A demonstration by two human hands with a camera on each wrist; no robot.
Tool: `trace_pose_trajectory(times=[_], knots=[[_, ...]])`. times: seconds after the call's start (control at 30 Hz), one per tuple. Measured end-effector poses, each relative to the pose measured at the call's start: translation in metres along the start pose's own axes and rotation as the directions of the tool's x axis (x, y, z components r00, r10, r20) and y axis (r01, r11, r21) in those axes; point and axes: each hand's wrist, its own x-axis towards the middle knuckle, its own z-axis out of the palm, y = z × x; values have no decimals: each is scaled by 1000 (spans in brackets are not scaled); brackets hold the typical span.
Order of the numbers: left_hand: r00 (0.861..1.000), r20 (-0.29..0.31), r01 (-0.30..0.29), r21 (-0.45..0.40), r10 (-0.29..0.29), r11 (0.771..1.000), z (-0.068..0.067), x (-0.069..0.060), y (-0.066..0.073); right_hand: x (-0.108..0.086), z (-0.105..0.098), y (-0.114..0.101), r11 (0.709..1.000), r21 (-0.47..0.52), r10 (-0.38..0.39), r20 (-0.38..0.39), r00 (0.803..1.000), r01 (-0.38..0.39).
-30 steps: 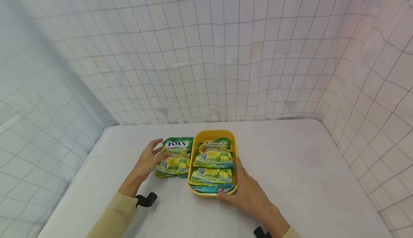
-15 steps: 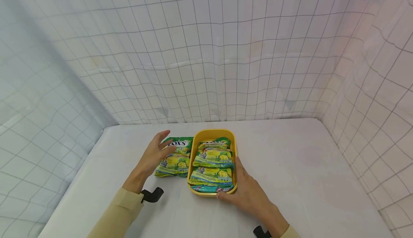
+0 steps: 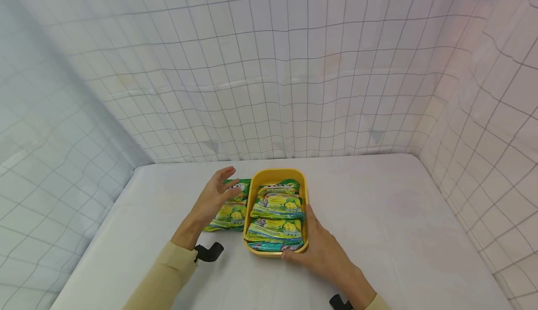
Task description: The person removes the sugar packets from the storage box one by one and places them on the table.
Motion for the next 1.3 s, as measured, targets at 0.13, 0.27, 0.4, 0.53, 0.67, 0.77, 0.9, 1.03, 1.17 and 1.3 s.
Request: trace_pose_trajectory(times=[0.13,0.27,0.4,0.53,0.67,0.77,0.9,1.03,1.17,1.3], knots=[[1000,24,1,-6,-1,1000,7,1,0,1,0,0,1000,9,13,7,1000,-13],[1000,27,7,-35,-6,999,15,3,-2,1,0,0,1000,17,22,10,1000,-22],[999,45,19,-68,-16,997,23,4,-4,1,-1,0,999,24,23,13,1000,-23],[997,70,38,-81,-32,996,32,4,-5,1,0,-1,999,24,31,18,999,-32],[995,69,78,-47,-74,996,40,6,-5,1,0,-1,999,16,37,17,999,-37],[993,60,98,-18,-97,995,46,7,-5,1,0,-1,999,15,32,11,999,-33],[992,46,114,-6,-114,993,53,8,-6,0,0,-1,999,19,30,9,1000,-30],[994,48,99,-8,-99,995,59,10,-7,0,0,-1,1000,18,24,7,1000,-24],[995,53,87,1,-87,996,63,13,-7,0,0,-1,1000,21,20,3,1000,-20],[992,57,114,14,-115,993,65,14,-6,0,0,-1,1000,15,20,1,1000,-20]])
